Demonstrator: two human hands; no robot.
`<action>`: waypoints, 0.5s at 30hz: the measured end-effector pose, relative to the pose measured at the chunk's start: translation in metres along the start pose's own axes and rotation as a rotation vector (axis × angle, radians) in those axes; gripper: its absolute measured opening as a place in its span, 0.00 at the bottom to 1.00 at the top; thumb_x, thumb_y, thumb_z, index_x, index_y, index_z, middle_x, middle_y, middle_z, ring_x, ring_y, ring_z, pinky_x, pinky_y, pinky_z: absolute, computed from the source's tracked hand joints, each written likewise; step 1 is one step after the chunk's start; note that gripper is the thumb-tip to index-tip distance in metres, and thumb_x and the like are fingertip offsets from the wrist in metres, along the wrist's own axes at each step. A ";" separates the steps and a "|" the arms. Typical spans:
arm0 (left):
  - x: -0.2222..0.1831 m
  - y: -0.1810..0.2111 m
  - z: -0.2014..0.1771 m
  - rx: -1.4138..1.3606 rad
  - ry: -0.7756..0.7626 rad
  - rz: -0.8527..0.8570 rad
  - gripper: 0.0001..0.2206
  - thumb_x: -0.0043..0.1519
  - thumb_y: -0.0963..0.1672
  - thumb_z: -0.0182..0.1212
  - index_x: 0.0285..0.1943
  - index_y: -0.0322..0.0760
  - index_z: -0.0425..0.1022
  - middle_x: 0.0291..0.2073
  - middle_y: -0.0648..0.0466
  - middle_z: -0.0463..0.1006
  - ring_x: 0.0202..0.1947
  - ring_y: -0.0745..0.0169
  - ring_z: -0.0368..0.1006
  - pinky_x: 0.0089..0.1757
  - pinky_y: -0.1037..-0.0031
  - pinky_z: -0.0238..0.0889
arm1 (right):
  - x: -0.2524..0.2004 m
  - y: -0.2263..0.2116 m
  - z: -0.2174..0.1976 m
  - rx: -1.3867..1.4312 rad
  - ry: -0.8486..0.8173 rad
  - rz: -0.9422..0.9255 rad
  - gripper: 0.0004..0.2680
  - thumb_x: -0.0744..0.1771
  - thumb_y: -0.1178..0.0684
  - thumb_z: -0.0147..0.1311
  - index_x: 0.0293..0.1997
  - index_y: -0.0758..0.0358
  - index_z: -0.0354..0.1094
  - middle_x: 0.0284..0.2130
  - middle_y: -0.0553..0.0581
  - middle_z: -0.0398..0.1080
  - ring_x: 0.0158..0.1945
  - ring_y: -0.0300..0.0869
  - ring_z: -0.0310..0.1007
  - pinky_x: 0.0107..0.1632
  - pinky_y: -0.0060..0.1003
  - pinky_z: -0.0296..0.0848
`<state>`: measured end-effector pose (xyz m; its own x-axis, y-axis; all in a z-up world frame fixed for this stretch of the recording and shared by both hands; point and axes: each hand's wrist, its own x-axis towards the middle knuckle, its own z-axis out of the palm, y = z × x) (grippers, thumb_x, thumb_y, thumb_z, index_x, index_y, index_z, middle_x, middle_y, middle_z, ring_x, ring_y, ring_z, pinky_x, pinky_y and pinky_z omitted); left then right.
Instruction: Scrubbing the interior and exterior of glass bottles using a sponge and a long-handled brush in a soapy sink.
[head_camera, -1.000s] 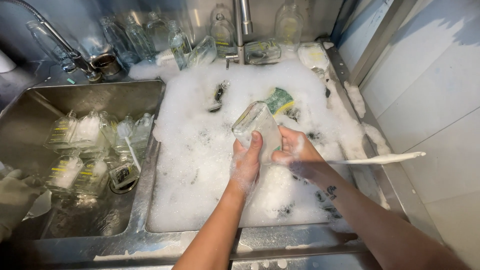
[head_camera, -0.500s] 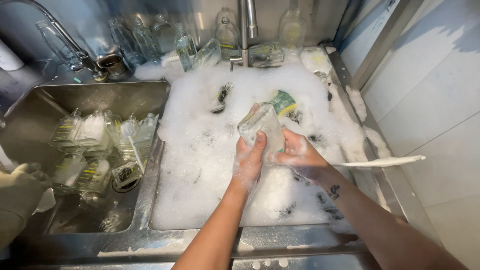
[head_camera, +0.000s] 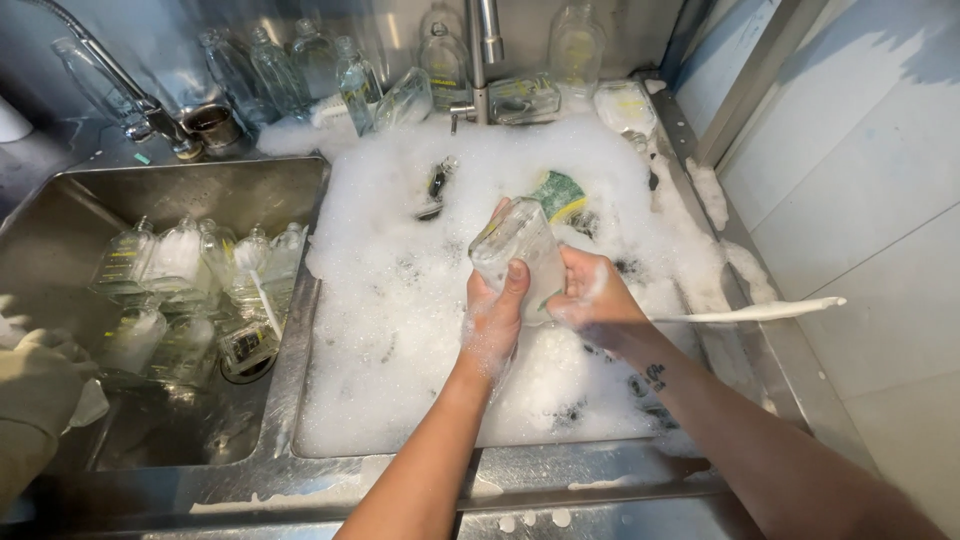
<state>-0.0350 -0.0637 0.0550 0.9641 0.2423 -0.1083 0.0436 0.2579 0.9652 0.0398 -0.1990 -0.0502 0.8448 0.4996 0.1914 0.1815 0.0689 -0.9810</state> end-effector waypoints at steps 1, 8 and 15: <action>0.001 0.000 0.001 0.002 -0.005 0.003 0.46 0.51 0.63 0.58 0.75 0.37 0.56 0.67 0.40 0.62 0.69 0.44 0.58 0.67 0.51 0.51 | -0.002 -0.013 0.003 -0.001 0.004 -0.005 0.13 0.55 0.73 0.48 0.40 0.76 0.71 0.26 0.63 0.74 0.34 0.43 0.75 0.42 0.38 0.78; 0.001 -0.002 0.000 -0.128 0.022 -0.043 0.45 0.54 0.63 0.52 0.77 0.39 0.50 0.70 0.39 0.59 0.71 0.42 0.55 0.66 0.49 0.51 | -0.009 -0.043 0.020 0.133 -0.050 0.037 0.13 0.58 0.69 0.54 0.45 0.74 0.71 0.33 0.64 0.76 0.40 0.46 0.76 0.47 0.44 0.78; 0.001 0.006 -0.005 -0.259 0.050 -0.096 0.44 0.57 0.64 0.46 0.79 0.41 0.45 0.72 0.39 0.56 0.72 0.39 0.52 0.66 0.48 0.50 | -0.005 -0.036 0.018 0.071 0.000 0.062 0.18 0.55 0.71 0.46 0.47 0.74 0.72 0.32 0.63 0.74 0.36 0.44 0.74 0.47 0.42 0.78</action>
<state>-0.0349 -0.0573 0.0592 0.9444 0.2499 -0.2138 0.0591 0.5106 0.8578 0.0204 -0.1883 -0.0162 0.8532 0.5050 0.1302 0.0928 0.0987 -0.9908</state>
